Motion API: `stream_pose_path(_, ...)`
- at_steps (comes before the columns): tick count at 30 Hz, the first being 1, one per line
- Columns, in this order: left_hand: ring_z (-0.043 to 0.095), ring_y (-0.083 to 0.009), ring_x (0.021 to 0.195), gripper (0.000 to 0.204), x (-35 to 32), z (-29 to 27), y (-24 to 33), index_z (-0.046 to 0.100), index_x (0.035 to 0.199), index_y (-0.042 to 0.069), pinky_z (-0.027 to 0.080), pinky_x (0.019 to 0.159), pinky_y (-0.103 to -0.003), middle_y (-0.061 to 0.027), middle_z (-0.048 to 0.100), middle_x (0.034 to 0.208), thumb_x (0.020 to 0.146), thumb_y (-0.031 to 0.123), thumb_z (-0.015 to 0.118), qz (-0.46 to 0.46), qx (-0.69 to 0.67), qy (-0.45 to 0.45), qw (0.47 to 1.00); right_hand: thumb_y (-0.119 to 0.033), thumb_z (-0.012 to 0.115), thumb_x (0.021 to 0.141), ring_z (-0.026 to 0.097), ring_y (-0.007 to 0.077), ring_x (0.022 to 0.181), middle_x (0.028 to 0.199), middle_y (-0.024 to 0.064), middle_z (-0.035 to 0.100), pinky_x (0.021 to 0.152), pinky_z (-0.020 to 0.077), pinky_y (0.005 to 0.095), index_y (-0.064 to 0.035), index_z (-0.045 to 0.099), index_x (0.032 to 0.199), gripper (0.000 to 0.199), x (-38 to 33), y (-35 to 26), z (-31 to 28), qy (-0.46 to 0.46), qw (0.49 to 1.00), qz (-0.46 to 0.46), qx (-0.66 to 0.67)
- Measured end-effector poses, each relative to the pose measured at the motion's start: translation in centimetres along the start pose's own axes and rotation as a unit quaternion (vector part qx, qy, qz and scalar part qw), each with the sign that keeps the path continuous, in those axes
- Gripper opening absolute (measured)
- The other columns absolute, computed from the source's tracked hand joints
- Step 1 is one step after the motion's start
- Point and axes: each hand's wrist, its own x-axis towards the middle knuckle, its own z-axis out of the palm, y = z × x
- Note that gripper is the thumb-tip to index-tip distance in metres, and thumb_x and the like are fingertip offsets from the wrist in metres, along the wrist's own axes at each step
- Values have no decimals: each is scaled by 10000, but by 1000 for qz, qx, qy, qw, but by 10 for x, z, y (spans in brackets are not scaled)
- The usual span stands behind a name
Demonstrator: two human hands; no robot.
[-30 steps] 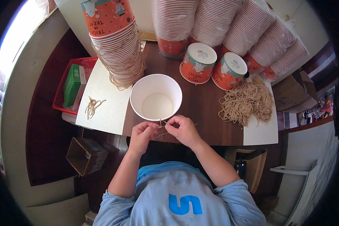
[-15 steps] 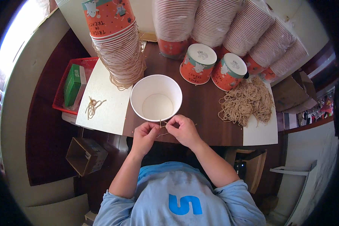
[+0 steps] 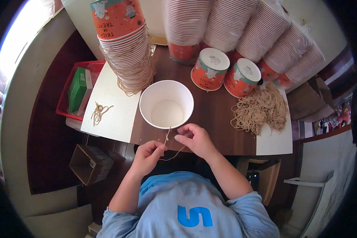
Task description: Threading strings into paper buckets for assembly.
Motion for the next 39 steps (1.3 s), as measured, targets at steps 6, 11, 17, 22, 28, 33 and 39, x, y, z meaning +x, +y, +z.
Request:
stream_pose_path(6,507,-61,664,102,-7,5,26,618,876,-12,422,583,-211,-26,587,742,872,86,588,121,116,13,986,-69,748,641,580,234,801,920,52,607,756,460,361,-89,619,956,341,-11,-26,15,95,870,-379,-301)
stream_pose_path(11,510,-67,650,71,-9,9,38,616,856,-6,419,565,-217,-51,581,727,846,58,588,162,143,25,976,-40,724,652,585,230,782,922,46,612,661,479,333,-93,652,852,218,4,-12,22,84,849,-448,-267)
stream_pose_path(17,420,-18,584,81,-24,15,60,600,797,1,334,508,-190,30,534,674,855,56,587,165,64,-63,982,-59,687,704,601,235,706,896,43,628,626,490,332,-89,639,839,147,16,-4,5,108,842,-426,-312)
stream_pose_path(22,491,-42,648,101,-21,12,64,637,877,-1,399,576,-186,-12,590,750,869,94,605,105,7,-126,986,-50,693,699,613,247,739,863,55,635,655,503,342,-75,636,839,153,22,-10,-21,24,845,-435,-309)
stream_pose_path(28,584,-85,801,205,-16,-45,98,643,1021,-1,478,712,-235,-53,659,900,870,136,624,42,199,-243,949,-7,685,715,645,224,798,852,91,661,717,520,315,-20,642,799,95,5,-38,-96,-114,911,-285,-275)
stream_pose_path(33,561,-60,733,164,-6,-95,96,669,923,-6,473,663,-239,-3,653,775,871,140,614,-23,217,-167,962,-6,658,736,641,209,802,875,86,658,733,518,299,-18,640,820,86,-3,-50,-141,-181,919,-181,-298)
stream_pose_path(39,540,-67,695,205,12,-46,118,653,887,-28,459,642,-236,2,628,743,882,170,601,64,164,-156,972,-215,760,664,492,282,1141,1303,124,460,973,397,386,-123,486,1284,684,-5,-95,-130,-154,815,-168,-532)
